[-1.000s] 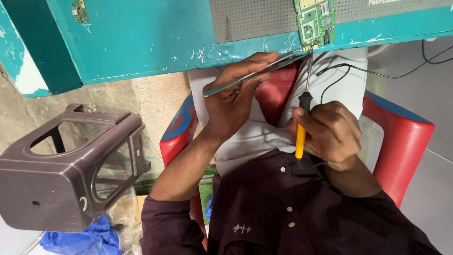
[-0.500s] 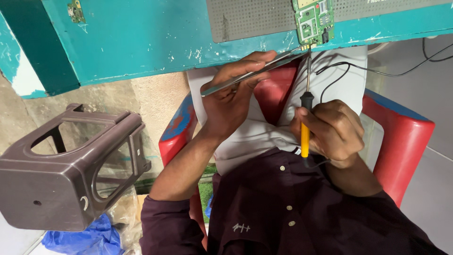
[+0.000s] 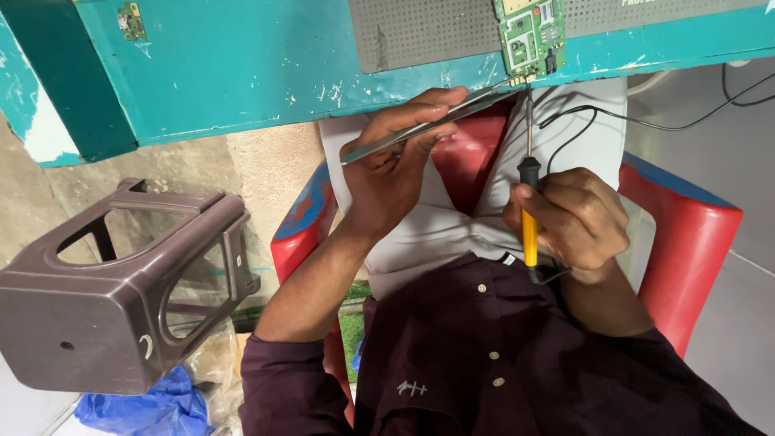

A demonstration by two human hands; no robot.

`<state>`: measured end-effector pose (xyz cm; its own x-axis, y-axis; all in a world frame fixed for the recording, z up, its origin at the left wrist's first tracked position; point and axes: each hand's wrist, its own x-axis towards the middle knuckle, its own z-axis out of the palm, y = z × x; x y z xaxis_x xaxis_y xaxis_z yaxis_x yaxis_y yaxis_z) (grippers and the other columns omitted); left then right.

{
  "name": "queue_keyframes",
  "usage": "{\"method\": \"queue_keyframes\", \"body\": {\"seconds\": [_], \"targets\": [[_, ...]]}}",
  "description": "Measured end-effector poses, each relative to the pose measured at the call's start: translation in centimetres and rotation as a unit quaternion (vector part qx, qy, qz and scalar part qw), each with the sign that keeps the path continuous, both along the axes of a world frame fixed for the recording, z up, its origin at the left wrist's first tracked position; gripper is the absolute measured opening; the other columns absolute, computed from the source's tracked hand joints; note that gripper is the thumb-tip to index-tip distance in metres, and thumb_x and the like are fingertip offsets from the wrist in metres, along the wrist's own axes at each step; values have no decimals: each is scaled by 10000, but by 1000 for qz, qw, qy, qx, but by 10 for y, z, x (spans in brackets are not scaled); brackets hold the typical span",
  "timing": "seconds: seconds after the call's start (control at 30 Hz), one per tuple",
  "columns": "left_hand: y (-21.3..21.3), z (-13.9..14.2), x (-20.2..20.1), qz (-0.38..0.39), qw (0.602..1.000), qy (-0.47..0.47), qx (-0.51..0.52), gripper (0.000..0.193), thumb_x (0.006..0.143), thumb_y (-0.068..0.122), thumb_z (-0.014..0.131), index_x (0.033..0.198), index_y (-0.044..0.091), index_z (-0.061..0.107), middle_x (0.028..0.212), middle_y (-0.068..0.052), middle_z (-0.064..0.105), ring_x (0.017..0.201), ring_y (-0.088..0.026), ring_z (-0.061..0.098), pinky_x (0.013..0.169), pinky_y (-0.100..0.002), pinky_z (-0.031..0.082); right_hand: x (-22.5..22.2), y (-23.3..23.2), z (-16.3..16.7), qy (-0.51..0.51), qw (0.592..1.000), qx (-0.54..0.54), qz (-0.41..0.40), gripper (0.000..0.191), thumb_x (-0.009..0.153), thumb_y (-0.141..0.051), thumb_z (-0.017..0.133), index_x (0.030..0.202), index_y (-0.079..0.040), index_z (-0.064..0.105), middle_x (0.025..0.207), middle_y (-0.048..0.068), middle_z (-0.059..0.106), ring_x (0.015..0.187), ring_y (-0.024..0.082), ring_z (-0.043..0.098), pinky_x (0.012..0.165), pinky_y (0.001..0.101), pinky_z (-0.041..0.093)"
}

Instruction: The person uses a soldering iron and tweezers to work on a green circuit board placed on a teal workbench. They heat solder joints and manipulate small components on the board, then lift the board to inspect and adjust it with the tweezers.

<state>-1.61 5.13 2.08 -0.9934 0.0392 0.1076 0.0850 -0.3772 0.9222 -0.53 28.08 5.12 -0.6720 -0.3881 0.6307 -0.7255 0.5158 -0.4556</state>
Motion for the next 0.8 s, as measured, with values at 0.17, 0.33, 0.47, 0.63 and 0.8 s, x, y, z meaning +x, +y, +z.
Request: {"method": "queue_keyframes", "body": {"seconds": [0.17,0.33,0.47,0.63,0.8], "targets": [[1,2,-1,-2,1000,-2,12,201,1140,-53,568,1338,-18,576,1395,-220,620,1293,-249,654,1037,-367,656,4,4,-3,-2,1000,0,-18,271,798,155,868,1005,37,740,857,103,560,705,268,635,568,372,533],[2,0,-1,9,1000,4,-8,206,1137,-60,574,1336,-7,581,1381,-212,635,1321,-251,642,1093,-349,621,7,14,-14,-9,998,-50,-34,234,844,102,887,986,38,713,858,115,584,705,262,651,589,377,560],[2,-1,0,9,1000,3,-13,208,1136,-59,578,1335,1,583,1382,-206,634,1328,-246,635,1112,-332,604,2,24,-26,-9,989,-137,-52,197,907,-2,852,1006,59,693,867,135,621,708,252,667,613,379,579],[1,-2,0,9,1000,-3,-21,207,1133,-63,583,1330,0,588,1375,-200,645,1310,-246,647,1087,-327,619,7,40,-22,-104,974,-146,-138,251,1017,-139,848,1100,35,687,973,153,659,775,261,704,680,346,574],[2,-2,0,7,1000,7,-4,210,1138,-65,579,1334,9,584,1362,-173,643,1347,-250,623,1096,-333,621,-7,60,-34,-114,956,-207,-176,263,1061,-178,789,1099,49,661,860,87,654,650,233,611,610,347,479]]}}
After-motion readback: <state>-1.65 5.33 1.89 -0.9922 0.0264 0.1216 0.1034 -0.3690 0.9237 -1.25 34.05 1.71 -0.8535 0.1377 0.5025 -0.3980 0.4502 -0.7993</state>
